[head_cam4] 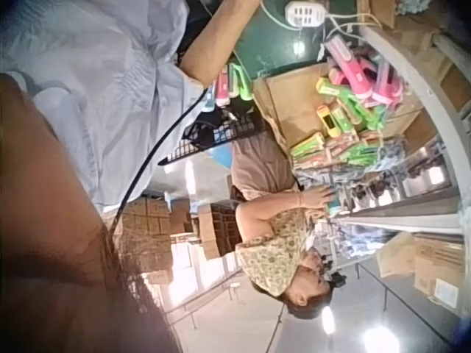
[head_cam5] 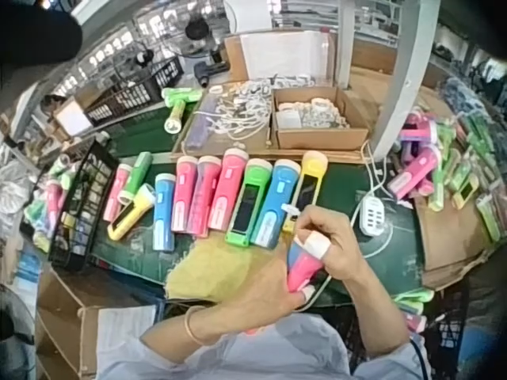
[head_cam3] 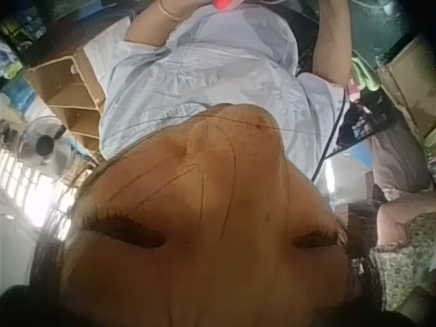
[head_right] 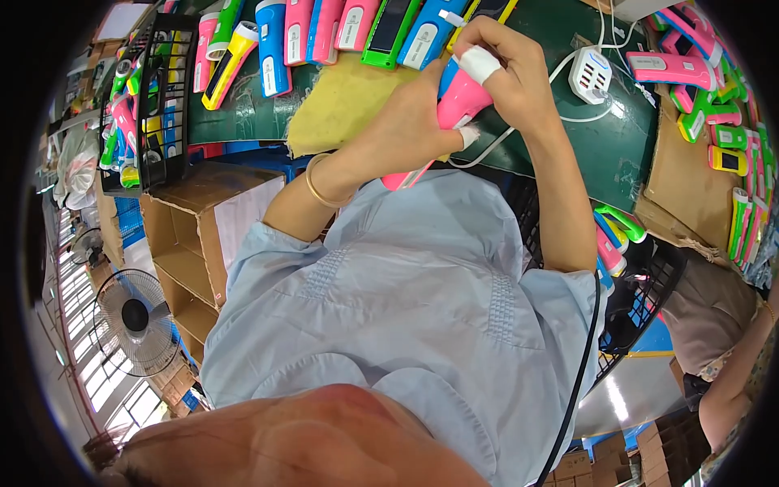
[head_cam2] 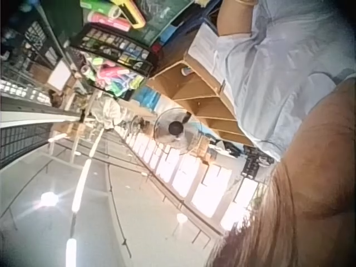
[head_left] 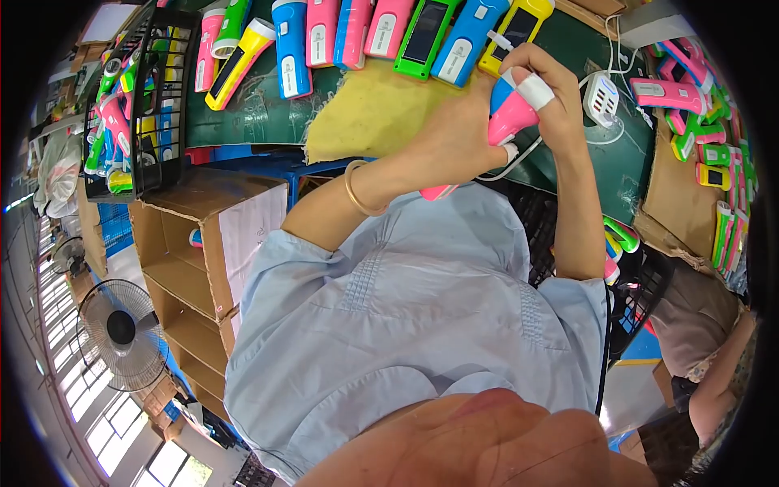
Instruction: Cleaning and inspecting a variety of colorful handheld flashlights at a factory workbench.
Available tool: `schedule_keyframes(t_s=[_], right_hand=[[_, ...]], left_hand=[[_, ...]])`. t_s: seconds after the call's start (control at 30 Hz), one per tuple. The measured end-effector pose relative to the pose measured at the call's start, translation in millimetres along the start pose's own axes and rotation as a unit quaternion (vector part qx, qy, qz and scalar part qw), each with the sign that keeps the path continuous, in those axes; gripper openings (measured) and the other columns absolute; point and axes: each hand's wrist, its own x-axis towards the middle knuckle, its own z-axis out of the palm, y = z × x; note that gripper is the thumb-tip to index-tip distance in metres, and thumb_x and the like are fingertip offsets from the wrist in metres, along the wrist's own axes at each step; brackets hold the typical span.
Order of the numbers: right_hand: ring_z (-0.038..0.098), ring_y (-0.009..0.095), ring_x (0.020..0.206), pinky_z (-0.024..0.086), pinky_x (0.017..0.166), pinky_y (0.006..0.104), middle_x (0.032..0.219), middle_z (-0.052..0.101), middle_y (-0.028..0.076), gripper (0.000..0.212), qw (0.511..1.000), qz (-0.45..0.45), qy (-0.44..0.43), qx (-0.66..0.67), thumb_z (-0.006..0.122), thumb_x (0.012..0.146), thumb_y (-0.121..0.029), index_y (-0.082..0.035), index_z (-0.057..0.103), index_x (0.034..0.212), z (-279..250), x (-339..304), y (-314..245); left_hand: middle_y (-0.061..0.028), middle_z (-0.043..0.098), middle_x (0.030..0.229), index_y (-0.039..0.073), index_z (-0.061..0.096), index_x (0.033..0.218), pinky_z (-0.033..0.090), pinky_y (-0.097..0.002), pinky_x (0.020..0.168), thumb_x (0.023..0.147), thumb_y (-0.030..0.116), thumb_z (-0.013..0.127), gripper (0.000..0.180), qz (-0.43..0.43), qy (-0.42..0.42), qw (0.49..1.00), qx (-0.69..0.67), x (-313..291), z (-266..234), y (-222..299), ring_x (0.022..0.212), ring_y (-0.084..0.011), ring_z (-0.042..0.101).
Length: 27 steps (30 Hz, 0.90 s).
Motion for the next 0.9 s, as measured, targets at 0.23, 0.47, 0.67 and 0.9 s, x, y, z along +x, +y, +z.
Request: schedule_keyframes(t_s=[0.23, 0.47, 0.67, 0.9], right_hand=[[0.047, 0.011, 0.072, 0.034, 0.064, 0.0226, 0.080, 0.050, 0.004, 0.037, 0.990, -0.032, -0.041, 0.127, 0.049, 0.080, -0.035, 0.002, 0.055, 0.084, 0, -7, 8], [0.045, 0.010, 0.065, 0.037, 0.061, 0.0231, 0.069, 0.049, 0.002, 0.013, 0.998, 0.044, -0.043, -0.011, 0.050, 0.078, -0.013, -0.001, 0.052, 0.079, -2, -1, 5], [0.057, 0.015, 0.075, 0.044, 0.071, 0.0261, 0.081, 0.061, 0.011, 0.026, 0.986, 0.094, 0.084, -0.110, 0.053, 0.085, -0.023, 0.001, 0.059, 0.093, 1, -5, -9], [0.045, 0.003, 0.072, 0.035, 0.065, 0.0177, 0.083, 0.058, 0.000, 0.015, 0.958, 0.192, 0.214, -0.011, 0.051, 0.089, -0.010, -0.002, 0.059, 0.100, 3, -55, -19]], left_hand=[[-0.0090, 0.058, 0.073, -0.002, 0.047, 0.098, 0.047, -0.0276, 0.052, 0.067, 0.010, 0.068, 0.040, -0.158, -0.158, 0.925, -0.308, -6, -5, 15, 0.055, -0.0150, 0.058], [-0.0091, 0.056, 0.078, -0.004, 0.045, 0.103, 0.047, -0.0276, 0.056, 0.065, 0.008, 0.067, 0.046, -0.083, -0.075, 0.993, -0.039, 2, 2, -7, 0.064, -0.0166, 0.059], [-0.0088, 0.057, 0.078, -0.002, 0.045, 0.107, 0.049, -0.0276, 0.054, 0.073, 0.010, 0.068, 0.042, -0.057, -0.058, 0.977, -0.197, 8, -4, -11, 0.061, -0.0155, 0.059], [-0.0083, 0.058, 0.078, 0.000, 0.047, 0.102, 0.050, -0.0272, 0.051, 0.085, 0.025, 0.060, 0.032, -0.133, -0.042, 0.867, -0.479, 27, -25, -3, 0.059, -0.0164, 0.058]])
